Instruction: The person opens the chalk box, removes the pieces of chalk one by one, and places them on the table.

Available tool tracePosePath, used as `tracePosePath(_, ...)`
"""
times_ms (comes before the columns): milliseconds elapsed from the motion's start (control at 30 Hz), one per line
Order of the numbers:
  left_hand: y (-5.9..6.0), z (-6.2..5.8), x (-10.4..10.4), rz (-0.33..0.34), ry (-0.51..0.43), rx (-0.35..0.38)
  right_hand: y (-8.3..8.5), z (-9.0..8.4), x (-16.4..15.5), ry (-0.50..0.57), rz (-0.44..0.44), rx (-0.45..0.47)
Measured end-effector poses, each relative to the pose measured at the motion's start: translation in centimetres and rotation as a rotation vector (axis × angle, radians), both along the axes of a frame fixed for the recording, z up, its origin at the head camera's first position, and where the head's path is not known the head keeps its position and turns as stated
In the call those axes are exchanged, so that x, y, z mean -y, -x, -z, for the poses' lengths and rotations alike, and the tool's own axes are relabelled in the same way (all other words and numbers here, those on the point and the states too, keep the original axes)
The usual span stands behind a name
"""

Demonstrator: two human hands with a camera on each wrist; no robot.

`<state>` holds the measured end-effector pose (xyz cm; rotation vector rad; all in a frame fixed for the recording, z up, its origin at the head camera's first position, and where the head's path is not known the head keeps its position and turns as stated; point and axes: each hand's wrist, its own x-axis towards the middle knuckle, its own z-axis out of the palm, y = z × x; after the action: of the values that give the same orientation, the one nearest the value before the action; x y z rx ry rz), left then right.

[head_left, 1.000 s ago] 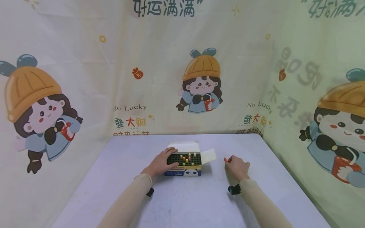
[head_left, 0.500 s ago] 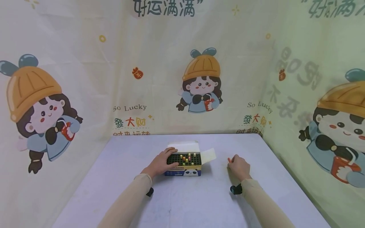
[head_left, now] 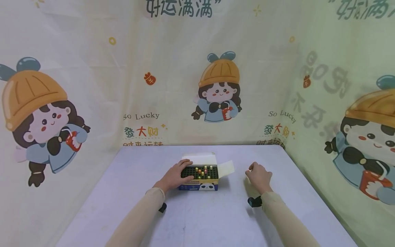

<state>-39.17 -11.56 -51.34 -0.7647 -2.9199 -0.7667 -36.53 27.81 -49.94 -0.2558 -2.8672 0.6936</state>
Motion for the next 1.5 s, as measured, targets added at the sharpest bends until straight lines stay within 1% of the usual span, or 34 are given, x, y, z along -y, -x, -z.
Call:
tracePosePath(167,0.1,0.1,-0.1,-0.004,0.008,0.000,0.5,-2.1,1.5,-0.070,-0.026,-0.172)
tracePosePath(300,0.2,0.2,-0.2,-0.002,0.007,-0.006,0.4,-3.9,3.5,-0.121,-0.074,-0.313)
tracePosePath(367,0.2,0.2,-0.2,-0.006,0.011,-0.003,0.1,-4.8,4.8,-0.125,-0.137,-0.372)
tracePosePath(433,0.2,0.3,-0.2,-0.009,0.003,-0.004,-0.1,-5.5,6.1,-0.128,-0.228,-0.403)
tracePosePath(533,0.2,0.3,-0.2,-0.011,0.004,-0.005,-0.2,-6.3,7.9,-0.114,-0.390,-0.379)
tracePosePath(633,0.3,0.4,-0.1,-0.006,0.010,-0.006,-0.3,-6.4,9.2,-0.117,-0.542,-0.297)
tracePosePath(700,0.3,0.4,-0.1,-0.003,0.009,-0.008,-0.3,-6.2,9.9,-0.137,-0.632,-0.238)
tracePosePath(800,0.3,0.5,-0.1,-0.006,0.005,-0.006,-0.6,-5.5,10.8,-0.165,-0.730,-0.156)
tracePosePath(867,0.3,0.5,0.0,-0.009,0.006,-0.004,-0.6,-4.9,11.2,-0.183,-0.778,-0.127)
tracePosePath(1000,0.2,0.3,0.0,-0.007,0.001,-0.008,-0.8,-4.2,11.7,-0.166,-0.833,-0.091)
tracePosePath(1167,0.1,0.0,-0.1,-0.003,0.000,-0.012,-1.1,-4.4,11.9,-0.121,-0.869,-0.046)
tracePosePath(1367,0.1,0.0,0.0,0.006,-0.013,-0.016,-1.4,-4.5,12.1,-0.109,-0.872,-0.019)
tracePosePath(1500,0.2,0.1,0.0,0.003,-0.004,-0.013,-1.4,-4.4,12.2,-0.131,-0.863,-0.023)
